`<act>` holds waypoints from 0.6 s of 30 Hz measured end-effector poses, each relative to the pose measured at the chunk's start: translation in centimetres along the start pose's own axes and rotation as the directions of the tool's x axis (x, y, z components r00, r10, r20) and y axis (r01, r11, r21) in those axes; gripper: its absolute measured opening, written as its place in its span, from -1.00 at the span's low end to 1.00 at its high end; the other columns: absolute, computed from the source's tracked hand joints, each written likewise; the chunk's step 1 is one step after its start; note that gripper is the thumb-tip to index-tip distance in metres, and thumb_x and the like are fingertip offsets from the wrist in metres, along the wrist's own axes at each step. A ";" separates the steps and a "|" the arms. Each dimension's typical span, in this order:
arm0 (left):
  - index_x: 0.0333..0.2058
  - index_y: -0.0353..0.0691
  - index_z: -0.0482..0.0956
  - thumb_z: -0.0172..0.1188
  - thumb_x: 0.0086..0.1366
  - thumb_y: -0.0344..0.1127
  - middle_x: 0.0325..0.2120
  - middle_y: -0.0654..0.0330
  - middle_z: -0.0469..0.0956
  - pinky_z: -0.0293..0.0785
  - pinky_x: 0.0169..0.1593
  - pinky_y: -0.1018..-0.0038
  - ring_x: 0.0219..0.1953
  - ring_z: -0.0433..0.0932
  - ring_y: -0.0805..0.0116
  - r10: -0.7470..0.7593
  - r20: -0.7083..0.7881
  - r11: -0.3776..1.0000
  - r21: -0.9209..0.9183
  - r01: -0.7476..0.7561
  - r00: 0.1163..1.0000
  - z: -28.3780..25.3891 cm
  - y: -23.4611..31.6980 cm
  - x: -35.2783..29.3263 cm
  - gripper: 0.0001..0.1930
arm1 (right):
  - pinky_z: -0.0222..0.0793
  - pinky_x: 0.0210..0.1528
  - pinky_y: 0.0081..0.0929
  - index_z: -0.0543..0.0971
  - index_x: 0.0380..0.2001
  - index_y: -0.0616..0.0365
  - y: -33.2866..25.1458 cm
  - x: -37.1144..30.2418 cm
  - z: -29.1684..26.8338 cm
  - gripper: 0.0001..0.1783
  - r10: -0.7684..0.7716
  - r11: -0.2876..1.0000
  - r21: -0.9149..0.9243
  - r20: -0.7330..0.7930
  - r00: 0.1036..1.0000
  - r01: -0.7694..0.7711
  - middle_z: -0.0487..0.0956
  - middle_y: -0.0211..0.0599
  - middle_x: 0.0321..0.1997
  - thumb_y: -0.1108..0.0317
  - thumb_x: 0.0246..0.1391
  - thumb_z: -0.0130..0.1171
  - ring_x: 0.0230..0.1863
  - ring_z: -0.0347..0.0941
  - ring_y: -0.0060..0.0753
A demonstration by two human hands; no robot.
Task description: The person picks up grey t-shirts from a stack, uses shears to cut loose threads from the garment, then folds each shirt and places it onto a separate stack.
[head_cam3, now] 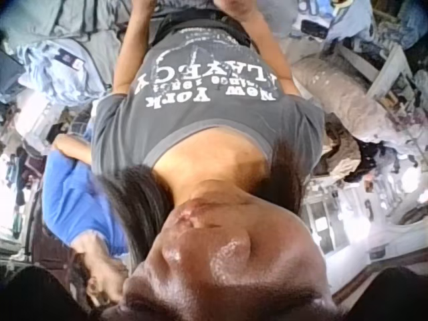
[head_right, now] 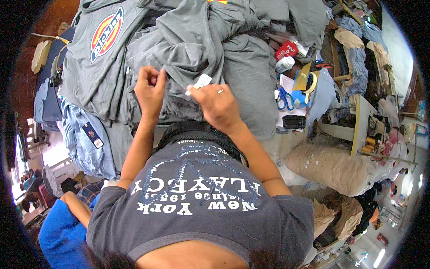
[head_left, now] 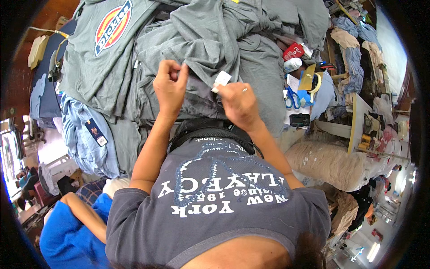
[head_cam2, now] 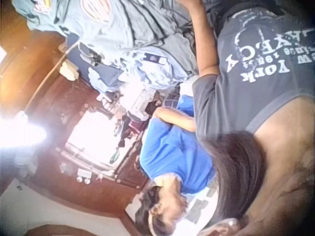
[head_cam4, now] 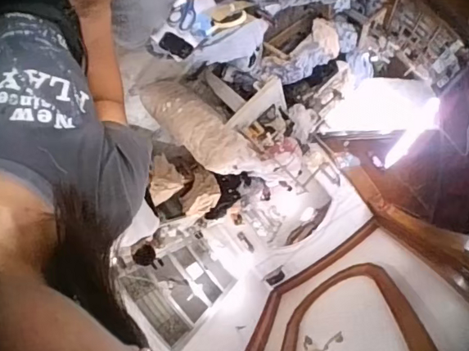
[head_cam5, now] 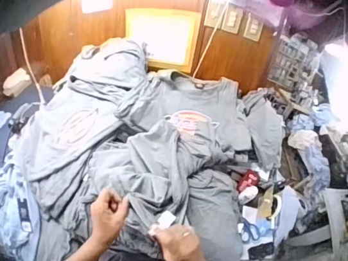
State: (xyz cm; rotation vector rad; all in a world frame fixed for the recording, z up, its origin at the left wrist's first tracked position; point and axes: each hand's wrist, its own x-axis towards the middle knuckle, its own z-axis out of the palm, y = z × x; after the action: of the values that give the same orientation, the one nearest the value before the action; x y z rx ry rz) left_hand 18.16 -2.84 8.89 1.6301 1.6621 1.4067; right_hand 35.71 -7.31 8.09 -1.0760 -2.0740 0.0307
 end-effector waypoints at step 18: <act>-0.32 -0.28 0.43 -0.04 0.21 -0.24 -0.34 0.15 0.52 0.41 -0.17 0.42 -0.29 0.50 0.38 -0.363 0.770 0.211 -0.481 0.851 0.525 0.1 -2.7 -1.6 -0.78 | 0.25 -0.35 -0.75 0.49 -0.33 0.24 -0.6 -0.6 -0.5 -0.79 0.636 0.316 0.781 0.247 0.731 -0.539 0.48 -0.38 -0.50 0.51 -0.14 0.16 -0.45 0.36 -0.65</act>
State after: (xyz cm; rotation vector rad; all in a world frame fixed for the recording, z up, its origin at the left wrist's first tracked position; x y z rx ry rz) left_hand 17.25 -3.75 5.97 0.4616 0.8338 0.8951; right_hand 35.82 -8.23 8.25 -1.0890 -1.1381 1.1933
